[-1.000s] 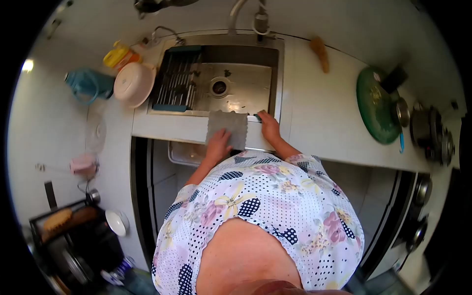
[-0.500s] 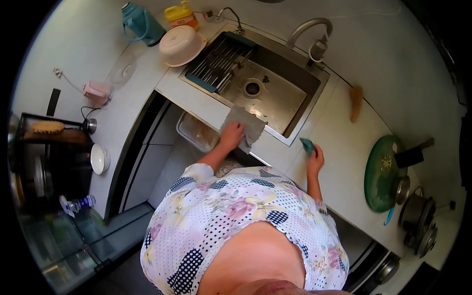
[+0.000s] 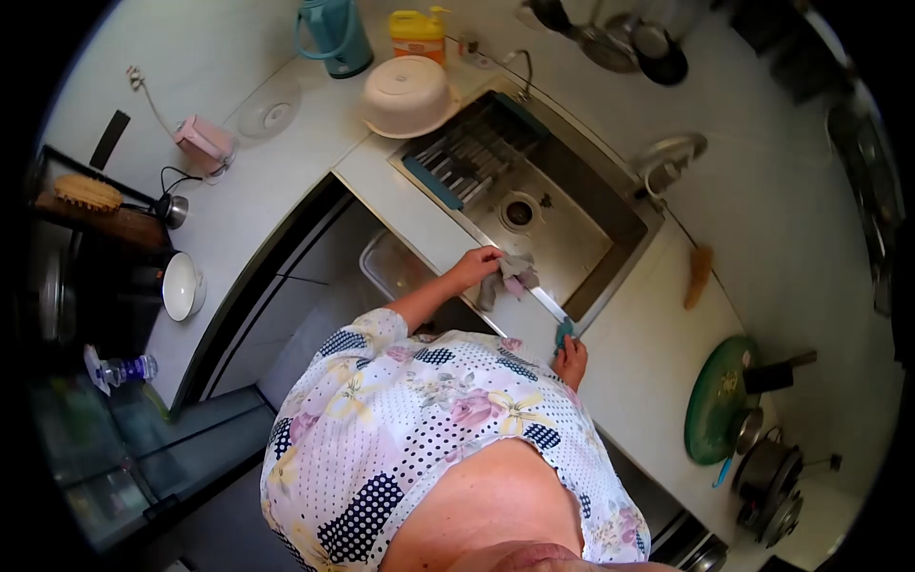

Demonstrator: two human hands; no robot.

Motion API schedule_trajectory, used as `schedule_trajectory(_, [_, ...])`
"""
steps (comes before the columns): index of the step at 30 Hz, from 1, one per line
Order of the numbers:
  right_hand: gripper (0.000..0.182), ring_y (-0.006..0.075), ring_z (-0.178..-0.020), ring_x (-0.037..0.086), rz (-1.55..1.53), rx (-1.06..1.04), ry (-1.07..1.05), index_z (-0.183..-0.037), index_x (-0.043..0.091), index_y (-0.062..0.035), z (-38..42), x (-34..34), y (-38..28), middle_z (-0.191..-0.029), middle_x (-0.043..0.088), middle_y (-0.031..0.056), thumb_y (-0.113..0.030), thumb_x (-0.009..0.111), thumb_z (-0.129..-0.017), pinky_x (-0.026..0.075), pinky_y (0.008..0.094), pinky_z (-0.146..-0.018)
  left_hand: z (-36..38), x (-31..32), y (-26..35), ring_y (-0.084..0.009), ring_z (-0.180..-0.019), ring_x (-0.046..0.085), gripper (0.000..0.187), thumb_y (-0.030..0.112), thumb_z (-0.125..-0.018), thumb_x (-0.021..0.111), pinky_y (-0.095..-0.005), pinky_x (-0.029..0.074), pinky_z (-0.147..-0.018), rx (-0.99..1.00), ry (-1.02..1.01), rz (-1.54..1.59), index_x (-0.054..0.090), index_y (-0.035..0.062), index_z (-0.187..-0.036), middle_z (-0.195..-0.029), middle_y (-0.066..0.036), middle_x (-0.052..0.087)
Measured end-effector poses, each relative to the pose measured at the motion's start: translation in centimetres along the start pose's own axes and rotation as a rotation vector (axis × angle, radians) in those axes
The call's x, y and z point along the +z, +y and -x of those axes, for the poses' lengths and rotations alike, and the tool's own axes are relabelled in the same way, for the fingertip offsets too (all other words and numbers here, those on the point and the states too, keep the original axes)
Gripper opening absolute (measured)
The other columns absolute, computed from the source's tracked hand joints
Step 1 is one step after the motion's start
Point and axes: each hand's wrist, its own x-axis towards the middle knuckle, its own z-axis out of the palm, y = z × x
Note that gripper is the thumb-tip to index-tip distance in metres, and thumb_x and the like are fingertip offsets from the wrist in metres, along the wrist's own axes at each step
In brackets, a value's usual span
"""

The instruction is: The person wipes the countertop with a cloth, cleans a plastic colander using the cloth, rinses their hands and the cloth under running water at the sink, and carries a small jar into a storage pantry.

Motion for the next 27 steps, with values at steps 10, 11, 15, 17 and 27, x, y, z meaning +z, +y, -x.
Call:
schedule_trajectory(10, [0.028, 0.0284, -0.087, 0.059, -0.222, -0.021, -0.108, -0.106, 0.065, -0.0048, -14.1, 13.2, -10.3, -0.094, 0.061, 0.0129, -0.004, 0.062, -0.078, 0.047, 0.0340, -0.076, 6.5, -17.5, 4.1, -0.0150, -0.094, 0.055, 0.024, 0.008, -0.081, 0.049, -0.0270, 0.043, -0.086, 0.141, 0.192, 0.385, 0.058, -0.0004, -0.102, -0.098, -0.006, 0.060])
schedule_trajectory(11, [0.026, 0.0241, -0.084, 0.060, -0.280, 0.034, -0.052, -0.106, 0.065, -0.0043, -15.0, 14.1, -11.0, -0.091, 0.063, 0.0104, -0.004, 0.062, -0.079, 0.048, 0.0313, -0.075, 7.2, -19.1, 4.5, -0.0150, -0.094, 0.055, 0.024, 0.008, -0.081, 0.050, -0.0266, 0.042, -0.085, 0.146, 0.262, 0.327, 0.058, -0.0005, -0.101, -0.098, -0.007, 0.060])
schedule_trajectory(15, [0.022, 0.0137, -0.083, 0.058, -0.789, 0.585, 0.037, -0.105, 0.065, -0.0018, -18.1, 15.4, -12.4, -0.091, 0.064, 0.0048, -0.006, 0.061, -0.084, 0.046, 0.0257, -0.074, 7.7, -24.7, 4.7, -0.0126, -0.087, 0.057, 0.019, 0.005, -0.083, 0.050, -0.0248, 0.044, -0.080, 0.126, 0.415, 0.335, 0.059, -0.0010, -0.098, -0.094, -0.005, 0.061])
schedule_trajectory(17, [0.020, 0.0110, -0.081, 0.056, -0.879, 0.678, 0.151, -0.105, 0.065, -0.0009, -19.5, 14.4, -12.1, -0.090, 0.063, 0.0030, -0.006, 0.060, -0.086, 0.046, 0.0242, -0.073, 6.2, -27.9, 2.9, -0.0111, -0.083, 0.056, 0.015, 0.005, -0.084, 0.053, -0.0236, 0.044, -0.077, 0.095, 0.429, 0.226, 0.060, -0.0003, -0.096, -0.091, -0.004, 0.061])
schedule_trajectory(27, [0.023, 0.0230, -0.083, 0.060, -0.387, 0.495, 0.472, -0.106, 0.062, -0.0002, -35.2, 6.3, -4.6, -0.095, 0.065, 0.0125, -0.015, 0.055, -0.089, 0.046, 0.0334, -0.075, -3.7, -28.8, -0.1, -0.0246, -0.071, 0.060, 0.022, 0.017, -0.076, 0.063, -0.0358, 0.048, -0.066, 0.055, 0.557, -0.821, 0.061, 0.0050, -0.094, -0.080, -0.011, 0.062])
